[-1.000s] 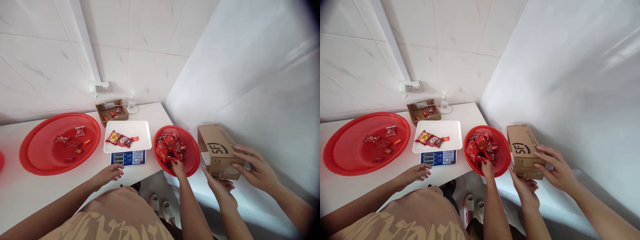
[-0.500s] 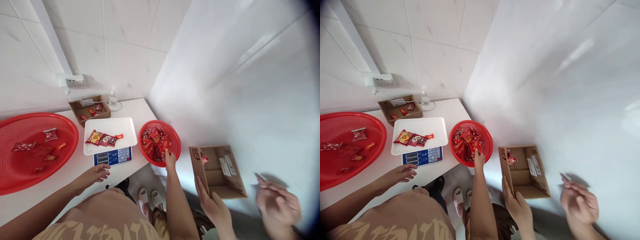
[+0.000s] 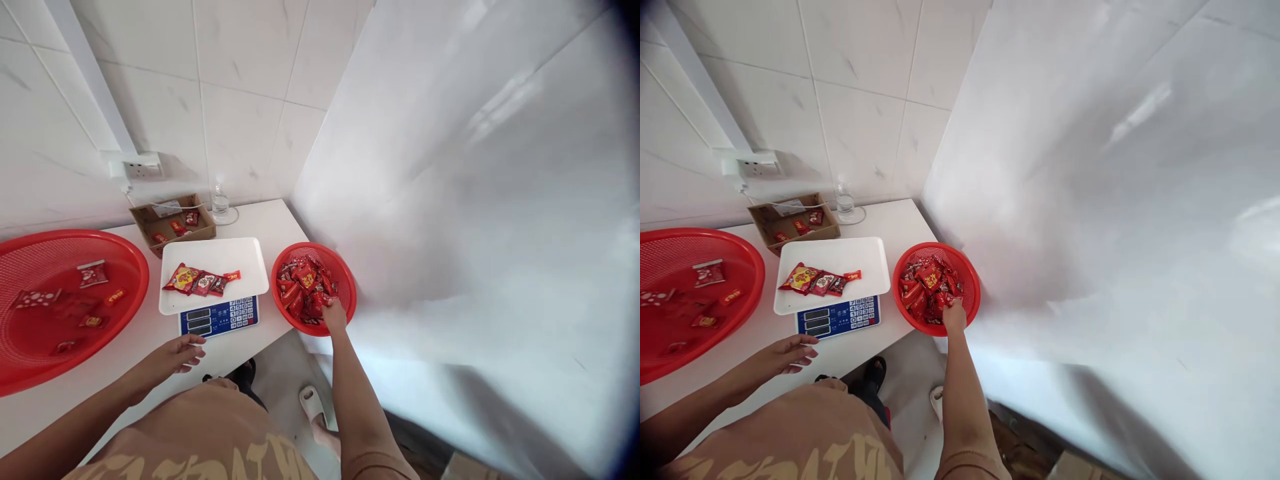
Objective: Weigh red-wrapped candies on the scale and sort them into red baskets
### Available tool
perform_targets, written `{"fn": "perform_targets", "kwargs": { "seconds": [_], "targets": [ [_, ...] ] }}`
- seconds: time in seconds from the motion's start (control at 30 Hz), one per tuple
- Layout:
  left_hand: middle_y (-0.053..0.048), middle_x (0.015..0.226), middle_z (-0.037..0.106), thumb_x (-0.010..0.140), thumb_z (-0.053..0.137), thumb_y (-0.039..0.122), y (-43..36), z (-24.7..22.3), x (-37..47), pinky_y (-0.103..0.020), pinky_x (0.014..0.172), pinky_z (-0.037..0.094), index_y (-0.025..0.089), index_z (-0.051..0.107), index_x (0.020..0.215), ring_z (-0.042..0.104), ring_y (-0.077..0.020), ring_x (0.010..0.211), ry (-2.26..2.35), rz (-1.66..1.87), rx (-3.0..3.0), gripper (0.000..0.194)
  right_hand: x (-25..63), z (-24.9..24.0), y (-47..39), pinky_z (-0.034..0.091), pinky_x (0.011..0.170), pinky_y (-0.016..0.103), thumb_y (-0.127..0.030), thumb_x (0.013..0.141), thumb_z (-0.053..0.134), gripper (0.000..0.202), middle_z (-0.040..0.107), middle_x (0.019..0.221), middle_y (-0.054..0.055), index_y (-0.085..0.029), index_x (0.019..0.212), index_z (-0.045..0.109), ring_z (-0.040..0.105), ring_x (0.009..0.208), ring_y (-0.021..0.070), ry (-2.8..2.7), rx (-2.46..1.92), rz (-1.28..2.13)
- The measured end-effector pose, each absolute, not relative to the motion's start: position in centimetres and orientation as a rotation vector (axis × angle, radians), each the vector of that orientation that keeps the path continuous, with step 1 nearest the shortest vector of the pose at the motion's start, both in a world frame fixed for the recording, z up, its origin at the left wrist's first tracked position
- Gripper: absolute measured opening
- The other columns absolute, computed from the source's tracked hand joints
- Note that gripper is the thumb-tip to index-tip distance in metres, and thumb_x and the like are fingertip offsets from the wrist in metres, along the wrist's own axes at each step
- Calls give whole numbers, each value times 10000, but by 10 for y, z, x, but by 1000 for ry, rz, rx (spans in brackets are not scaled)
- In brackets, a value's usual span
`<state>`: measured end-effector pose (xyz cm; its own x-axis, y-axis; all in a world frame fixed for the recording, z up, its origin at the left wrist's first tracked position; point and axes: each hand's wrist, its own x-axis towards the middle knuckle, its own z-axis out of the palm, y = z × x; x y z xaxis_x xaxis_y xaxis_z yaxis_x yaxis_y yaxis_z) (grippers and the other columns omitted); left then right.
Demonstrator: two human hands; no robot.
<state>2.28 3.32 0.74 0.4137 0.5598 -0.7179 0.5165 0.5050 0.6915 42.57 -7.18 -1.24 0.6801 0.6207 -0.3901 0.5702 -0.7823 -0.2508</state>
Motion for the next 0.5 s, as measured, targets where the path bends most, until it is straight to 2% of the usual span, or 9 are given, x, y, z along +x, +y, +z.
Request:
{"fn": "perform_targets", "kwargs": {
  "seconds": [0.1,0.17,0.3,0.4,0.5],
  "targets": [
    [-104,963,676,572,643,625,32,12,28,-339,753,488,208,600,980,637,-233,857,1217,42,1117,585,428,-19,-72,450,855,322,-290,926,298,339,594,1169,69,-215,1217,454,574,1040,183,-1034,-2739,728],
    [-103,956,677,568,644,619,31,18,31,-334,753,486,203,602,977,635,-231,856,1215,34,1120,585,431,-21,-77,444,848,301,-299,893,377,304,617,1145,40,-231,1159,508,582,1021,174,-1123,-2697,822],
    [-99,982,671,591,620,617,30,31,35,-328,770,481,199,585,1013,628,-234,901,1224,-15,1141,596,431,-25,-75,430,864,317,-365,748,607,259,662,1079,38,-242,971,651,595,1003,214,-1299,-2633,1096],
    [-100,1007,667,598,600,630,28,38,37,-332,779,480,201,584,1041,626,-245,936,1215,-46,1147,616,428,-27,-63,396,921,332,-455,717,630,312,631,1168,57,-240,933,692,564,1070,227,-1379,-2602,1200],
    [-99,1001,667,616,582,634,26,42,40,-336,790,478,200,586,1036,629,-240,926,1227,-15,1158,604,424,-28,-53,387,924,348,-504,708,625,380,613,1199,81,-197,921,701,543,1095,229,-1403,-2623,1151]
  ]
}}
